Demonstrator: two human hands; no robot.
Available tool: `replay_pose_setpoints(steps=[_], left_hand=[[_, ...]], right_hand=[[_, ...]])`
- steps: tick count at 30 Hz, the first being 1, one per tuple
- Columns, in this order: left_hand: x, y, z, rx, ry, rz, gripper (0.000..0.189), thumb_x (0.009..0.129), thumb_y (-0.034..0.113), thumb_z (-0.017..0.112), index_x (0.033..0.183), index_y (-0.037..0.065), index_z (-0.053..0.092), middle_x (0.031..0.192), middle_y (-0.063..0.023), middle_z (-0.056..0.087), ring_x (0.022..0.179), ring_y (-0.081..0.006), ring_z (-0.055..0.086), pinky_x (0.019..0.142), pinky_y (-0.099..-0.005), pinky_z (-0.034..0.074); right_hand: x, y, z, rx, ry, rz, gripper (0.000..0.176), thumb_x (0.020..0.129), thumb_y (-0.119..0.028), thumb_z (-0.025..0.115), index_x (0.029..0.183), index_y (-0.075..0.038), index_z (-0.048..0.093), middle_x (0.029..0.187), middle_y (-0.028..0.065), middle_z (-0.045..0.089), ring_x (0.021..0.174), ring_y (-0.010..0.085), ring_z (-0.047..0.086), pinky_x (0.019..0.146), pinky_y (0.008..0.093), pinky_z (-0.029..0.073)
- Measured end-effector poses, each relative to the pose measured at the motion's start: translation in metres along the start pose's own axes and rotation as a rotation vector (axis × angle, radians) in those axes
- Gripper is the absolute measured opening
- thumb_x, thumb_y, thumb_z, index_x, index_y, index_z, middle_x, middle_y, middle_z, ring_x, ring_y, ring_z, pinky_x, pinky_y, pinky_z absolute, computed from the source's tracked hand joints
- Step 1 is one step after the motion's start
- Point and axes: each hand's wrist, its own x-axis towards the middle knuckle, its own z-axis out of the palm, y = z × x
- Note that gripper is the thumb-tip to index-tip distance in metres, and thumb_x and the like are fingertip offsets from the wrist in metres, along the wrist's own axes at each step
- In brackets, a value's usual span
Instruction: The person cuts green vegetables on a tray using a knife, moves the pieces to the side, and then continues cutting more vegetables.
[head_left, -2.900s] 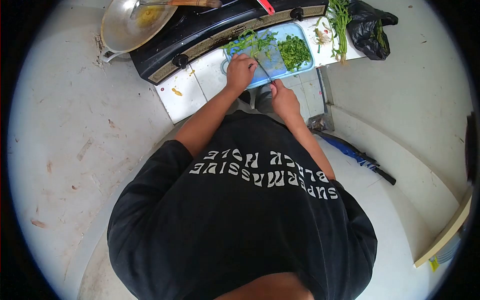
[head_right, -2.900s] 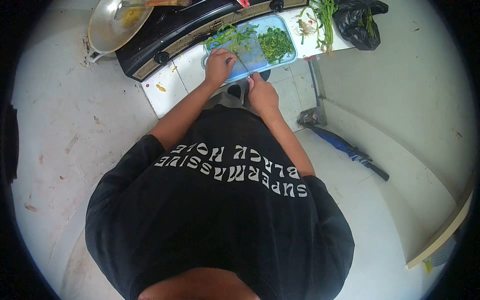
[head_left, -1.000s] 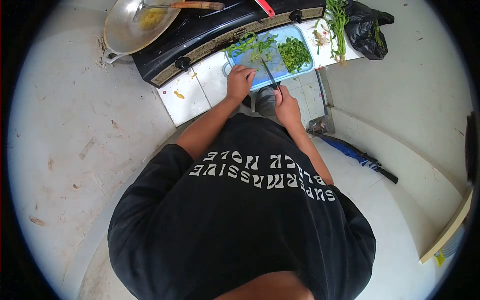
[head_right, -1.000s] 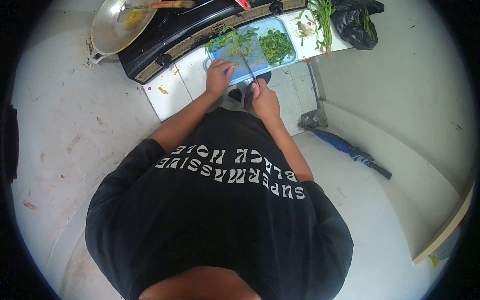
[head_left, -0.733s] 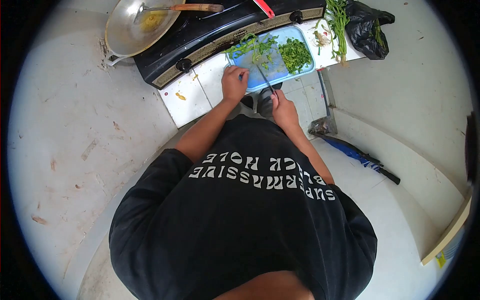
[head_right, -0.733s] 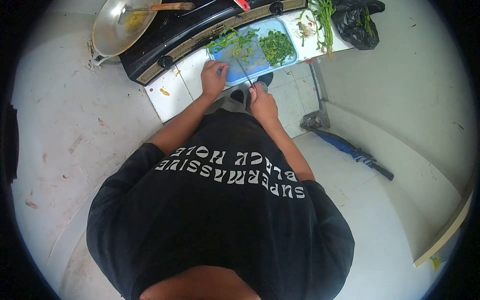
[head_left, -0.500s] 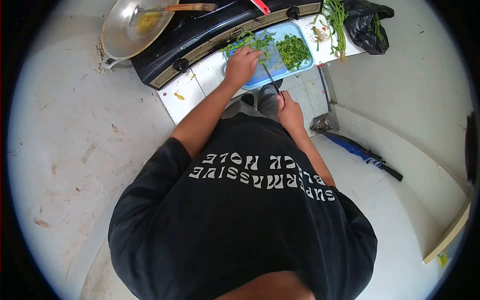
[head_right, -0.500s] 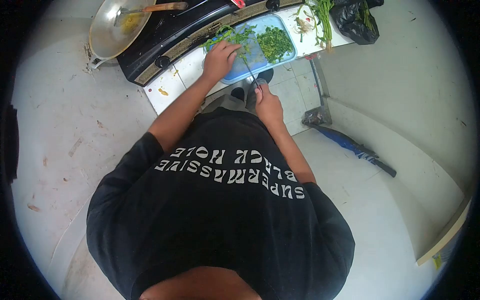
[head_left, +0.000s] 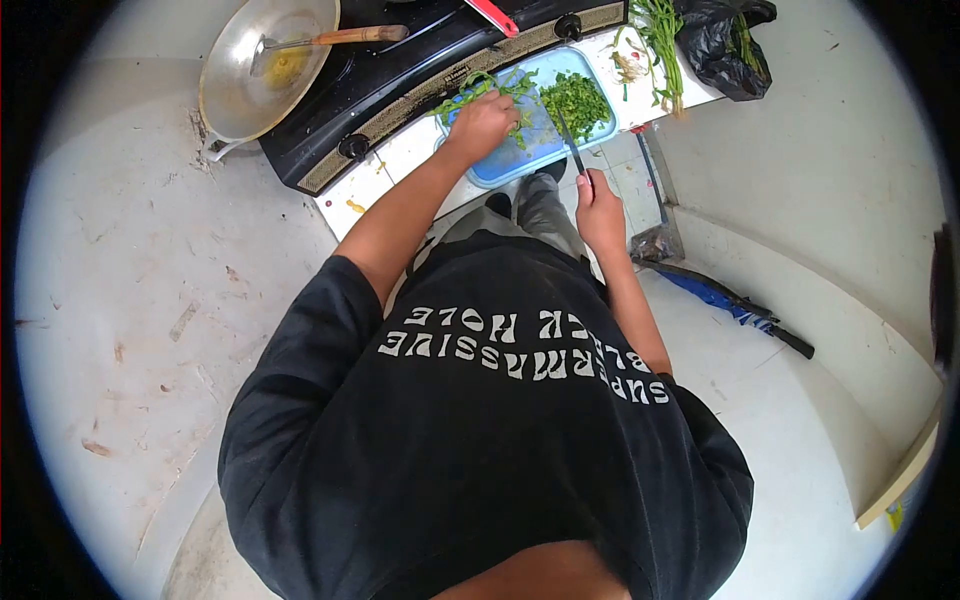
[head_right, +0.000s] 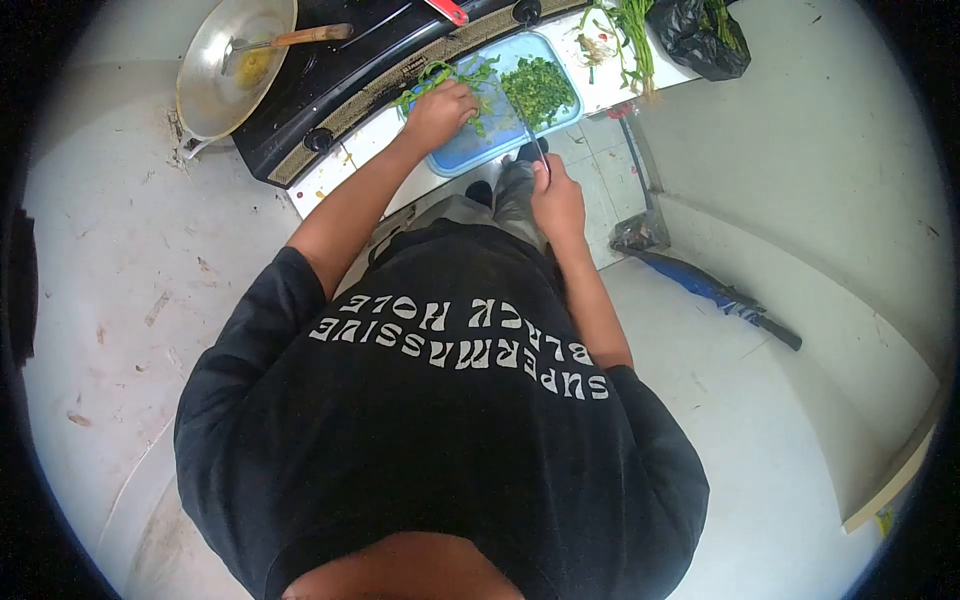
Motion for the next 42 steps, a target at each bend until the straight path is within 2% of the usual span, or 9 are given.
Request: replay_pose_setpoints(steps=[5,8,14,20,23,28,31,38,42], left_hand=[[0.008,0.003,-0.005,-0.071,0.035,0.003,0.024,0.088,0.014,0.071,0.112,0.012,0.077,0.097,-0.0056,0.067,0.102,-0.0276,0.065,0.085,-0.0424,0.056],[0.019,-0.011,0.002,-0.018,-0.028,0.183,0.023,0.088,0.013,0.071,0.11,0.012,0.078,0.097,-0.0064,0.066,0.102,-0.0284,0.065,0.086,-0.0426,0.056],[0.025,-0.012,0.004,0.065,-0.097,0.235,0.009,0.087,0.015,0.07,0.093,0.009,0.073,0.094,-0.0077,0.065,0.101,-0.0295,0.064,0.086,-0.0429,0.056],[-0.004,0.0,-0.003,0.012,-0.035,0.119,0.01,0.085,0.017,0.072,0.087,0.007,0.071,0.094,-0.0071,0.065,0.099,-0.0293,0.065,0.084,-0.0432,0.057],[-0.016,0.004,-0.006,-0.033,-0.038,0.057,0.015,0.083,0.016,0.072,0.094,0.007,0.074,0.097,-0.0077,0.066,0.099,-0.0301,0.065,0.086,-0.0439,0.057],[-0.031,0.023,-0.004,-0.1,0.187,-0.036,0.031,0.085,0.021,0.074,0.114,0.009,0.076,0.101,-0.0105,0.069,0.097,-0.0318,0.065,0.093,-0.0424,0.055],[-0.032,0.034,0.007,-0.136,0.153,-0.177,0.034,0.084,0.02,0.079,0.114,0.006,0.076,0.102,-0.0106,0.069,0.102,-0.0338,0.063,0.092,-0.0422,0.054],[-0.03,0.04,0.033,-0.168,0.201,-0.297,0.029,0.083,0.017,0.08,0.111,0.007,0.078,0.102,-0.0098,0.07,0.101,-0.0311,0.064,0.09,-0.0412,0.054],[-0.034,0.058,0.009,-0.188,0.314,-0.366,0.03,0.083,0.016,0.079,0.112,0.009,0.078,0.102,-0.0077,0.07,0.102,-0.0302,0.064,0.09,-0.0403,0.054]], right_hand=[[0.002,-0.001,-0.003,-0.002,-0.041,0.03,0.03,0.107,-0.034,0.053,0.122,-0.01,0.062,0.095,0.0272,0.072,0.089,0.0521,0.068,0.076,0.0592,0.052],[0.003,0.0,-0.003,0.023,-0.035,0.012,0.03,0.107,-0.034,0.054,0.122,-0.009,0.062,0.096,0.0268,0.073,0.09,0.0515,0.068,0.076,0.0582,0.053],[0.003,0.007,-0.01,0.041,-0.047,0.036,0.03,0.107,-0.033,0.054,0.124,-0.01,0.062,0.098,0.027,0.073,0.092,0.0504,0.069,0.077,0.0568,0.053],[0.001,0.014,-0.015,0.028,-0.021,0.015,0.03,0.107,-0.033,0.054,0.125,-0.011,0.062,0.096,0.0269,0.072,0.091,0.0501,0.069,0.076,0.0567,0.053],[0.001,0.006,-0.014,0.042,-0.069,0.034,0.029,0.107,-0.033,0.054,0.124,-0.012,0.062,0.093,0.0268,0.072,0.09,0.0505,0.069,0.076,0.0572,0.052],[0.004,-0.003,-0.003,0.013,-0.167,0.019,0.029,0.106,-0.036,0.053,0.121,-0.013,0.062,0.092,0.0271,0.072,0.091,0.0517,0.068,0.076,0.0591,0.052],[0.006,-0.004,-0.001,-0.024,-0.161,0.014,0.03,0.107,-0.035,0.055,0.123,-0.011,0.063,0.094,0.0262,0.073,0.089,0.0487,0.07,0.075,0.0533,0.054],[0.008,-0.006,-0.003,-0.019,-0.125,0.007,0.031,0.107,-0.036,0.055,0.122,-0.01,0.064,0.095,0.0256,0.073,0.089,0.0478,0.07,0.075,0.0524,0.053],[0.004,-0.007,-0.003,-0.008,-0.123,0.02,0.032,0.107,-0.036,0.056,0.122,-0.009,0.064,0.094,0.0255,0.072,0.088,0.0476,0.07,0.075,0.0515,0.053]])
